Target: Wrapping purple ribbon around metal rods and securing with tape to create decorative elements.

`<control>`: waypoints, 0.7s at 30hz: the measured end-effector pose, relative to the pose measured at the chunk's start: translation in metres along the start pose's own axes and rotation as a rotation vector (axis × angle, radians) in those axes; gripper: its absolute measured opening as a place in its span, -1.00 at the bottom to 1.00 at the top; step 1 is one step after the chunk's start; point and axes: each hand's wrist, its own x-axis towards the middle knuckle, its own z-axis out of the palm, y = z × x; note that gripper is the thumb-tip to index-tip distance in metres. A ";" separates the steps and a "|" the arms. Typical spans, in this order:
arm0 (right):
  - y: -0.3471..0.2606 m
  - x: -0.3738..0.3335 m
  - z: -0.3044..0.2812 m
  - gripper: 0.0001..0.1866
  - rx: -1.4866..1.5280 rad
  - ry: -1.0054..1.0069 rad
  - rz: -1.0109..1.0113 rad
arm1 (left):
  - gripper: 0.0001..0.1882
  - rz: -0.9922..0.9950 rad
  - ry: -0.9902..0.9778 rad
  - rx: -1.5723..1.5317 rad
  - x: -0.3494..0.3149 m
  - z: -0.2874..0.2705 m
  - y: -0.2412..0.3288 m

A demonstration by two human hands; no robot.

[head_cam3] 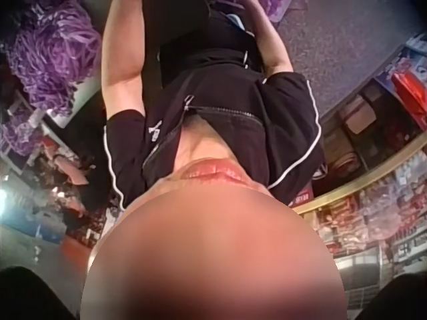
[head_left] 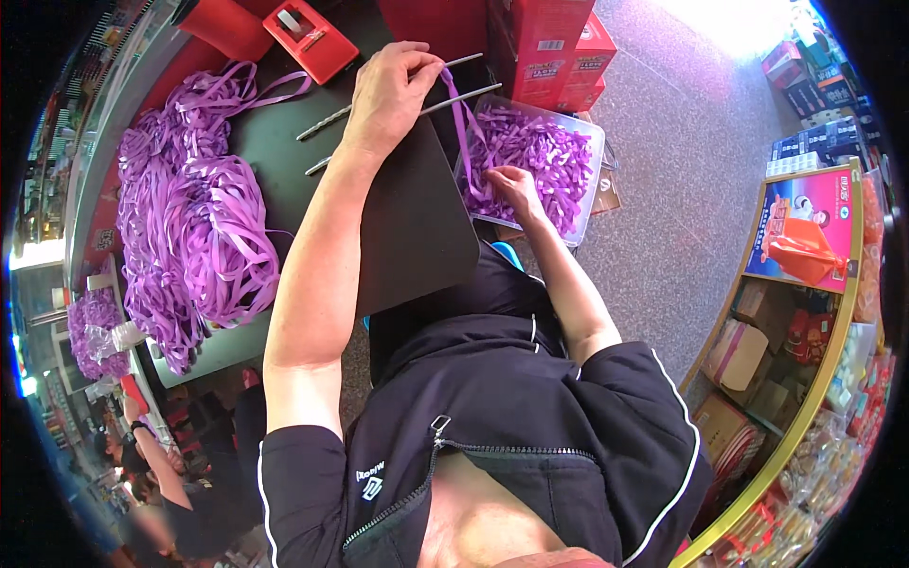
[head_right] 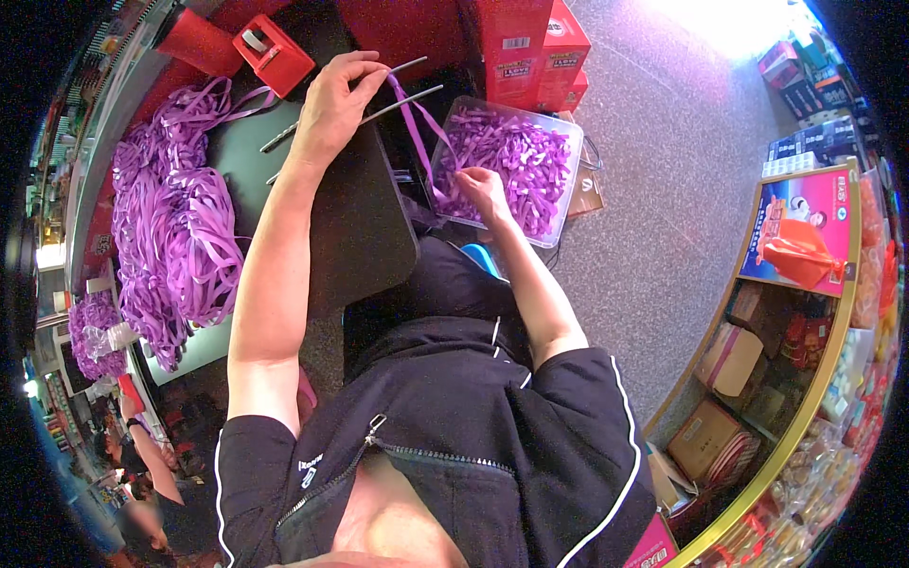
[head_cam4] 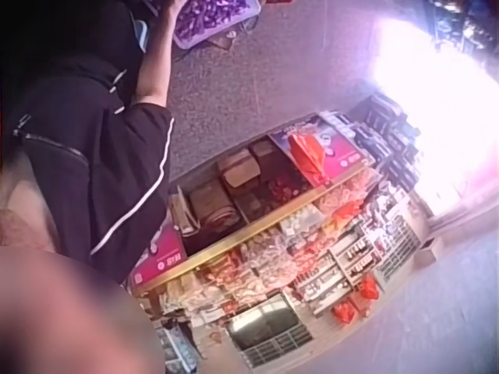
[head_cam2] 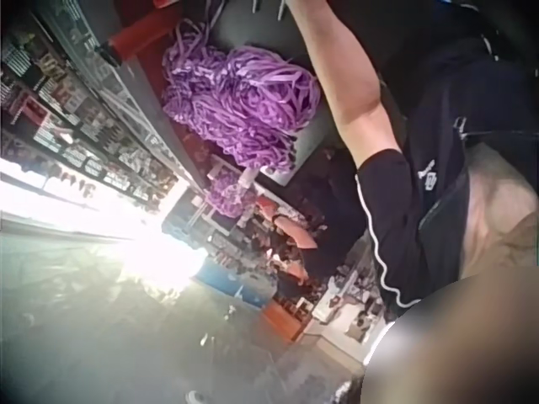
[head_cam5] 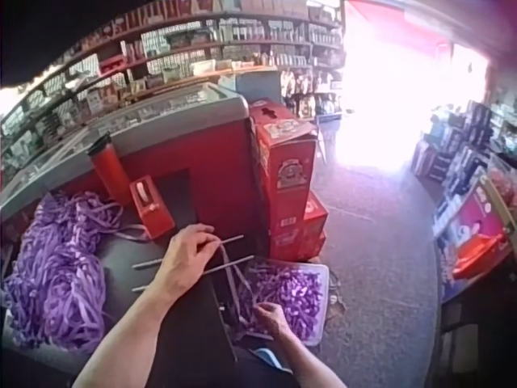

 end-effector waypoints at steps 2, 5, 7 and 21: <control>0.016 0.012 -0.001 -0.74 -0.207 0.105 -0.161 | -0.75 0.001 -0.004 -0.003 0.002 0.003 0.001; 0.007 0.008 0.012 -0.79 -0.373 0.079 -0.149 | -0.75 0.002 0.019 0.008 -0.001 -0.001 -0.002; 0.014 0.009 0.016 -0.80 -0.393 0.093 -0.175 | -0.75 0.008 0.009 0.010 0.002 0.001 -0.001; 0.023 -0.021 0.003 -0.87 -0.567 0.149 -0.754 | -0.80 0.064 0.059 0.020 0.005 0.005 -0.012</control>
